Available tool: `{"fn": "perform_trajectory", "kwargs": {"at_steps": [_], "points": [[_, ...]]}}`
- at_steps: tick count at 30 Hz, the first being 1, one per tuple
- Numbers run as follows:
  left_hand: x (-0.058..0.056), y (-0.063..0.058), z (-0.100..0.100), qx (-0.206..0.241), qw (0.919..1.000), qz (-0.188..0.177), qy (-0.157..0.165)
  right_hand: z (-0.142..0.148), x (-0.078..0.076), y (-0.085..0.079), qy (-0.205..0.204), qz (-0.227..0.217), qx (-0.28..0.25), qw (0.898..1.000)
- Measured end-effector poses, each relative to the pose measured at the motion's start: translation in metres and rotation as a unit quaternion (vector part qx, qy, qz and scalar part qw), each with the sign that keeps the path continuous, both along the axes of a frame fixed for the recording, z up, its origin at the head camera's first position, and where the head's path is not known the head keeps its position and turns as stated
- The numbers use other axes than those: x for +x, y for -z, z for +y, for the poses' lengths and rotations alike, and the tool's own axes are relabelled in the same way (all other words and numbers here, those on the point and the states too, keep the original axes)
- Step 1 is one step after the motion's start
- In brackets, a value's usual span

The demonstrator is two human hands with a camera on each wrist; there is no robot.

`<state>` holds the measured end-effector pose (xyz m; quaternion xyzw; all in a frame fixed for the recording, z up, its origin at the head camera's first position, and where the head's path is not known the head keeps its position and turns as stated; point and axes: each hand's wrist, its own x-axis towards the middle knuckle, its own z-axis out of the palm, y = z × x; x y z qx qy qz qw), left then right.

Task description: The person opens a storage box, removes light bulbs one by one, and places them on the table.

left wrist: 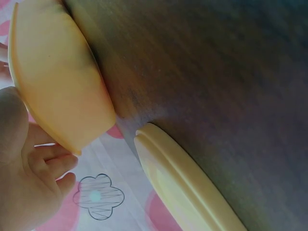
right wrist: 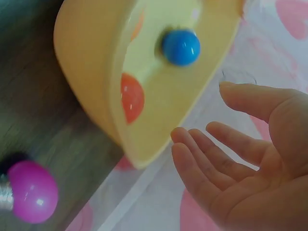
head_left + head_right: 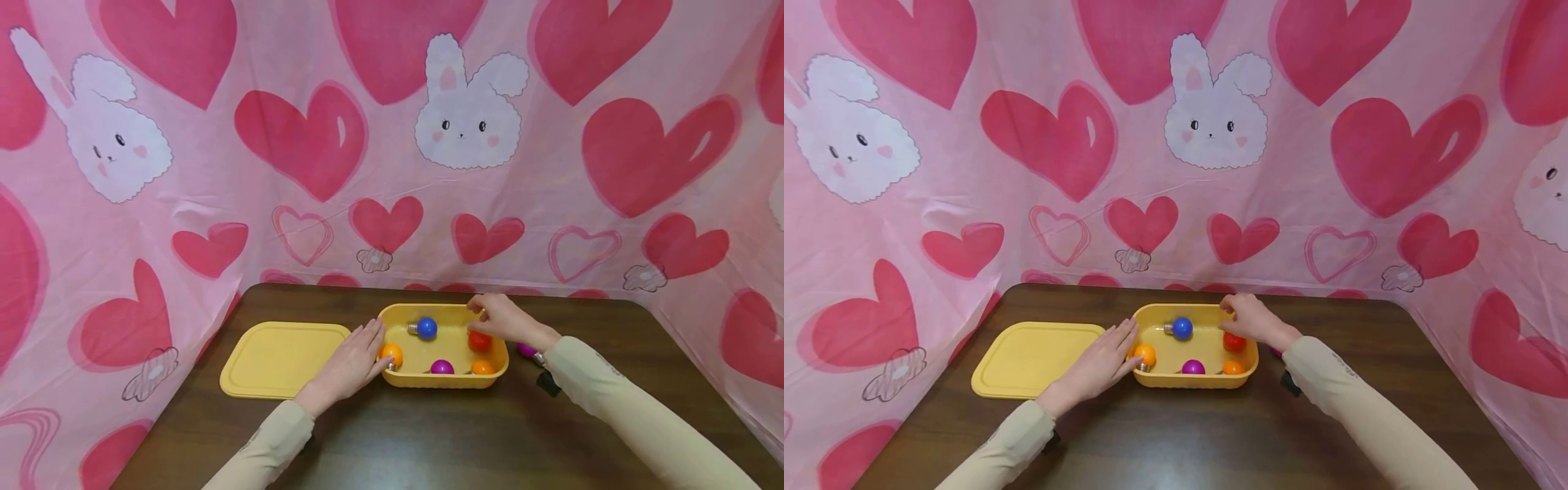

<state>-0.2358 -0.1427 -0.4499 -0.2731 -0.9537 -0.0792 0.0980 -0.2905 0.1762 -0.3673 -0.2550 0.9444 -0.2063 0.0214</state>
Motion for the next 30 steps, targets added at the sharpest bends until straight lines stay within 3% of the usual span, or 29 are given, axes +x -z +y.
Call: {"fn": "perform_trajectory", "kwargs": {"at_steps": [13,19,30], "points": [[0.000,-0.001,0.001,0.003,1.0000,0.009,0.002,-0.046,-0.013,0.012,-0.013,-0.059,0.022,0.998],[0.001,-0.002,0.002,0.006,0.9999,0.011,0.006,-0.060,-0.019,0.015,-0.038,-0.052,0.030,0.997],[-0.001,0.000,0.001,0.003,1.0000,0.002,0.002,-0.075,-0.029,0.024,-0.041,-0.055,0.058,0.996]]}}
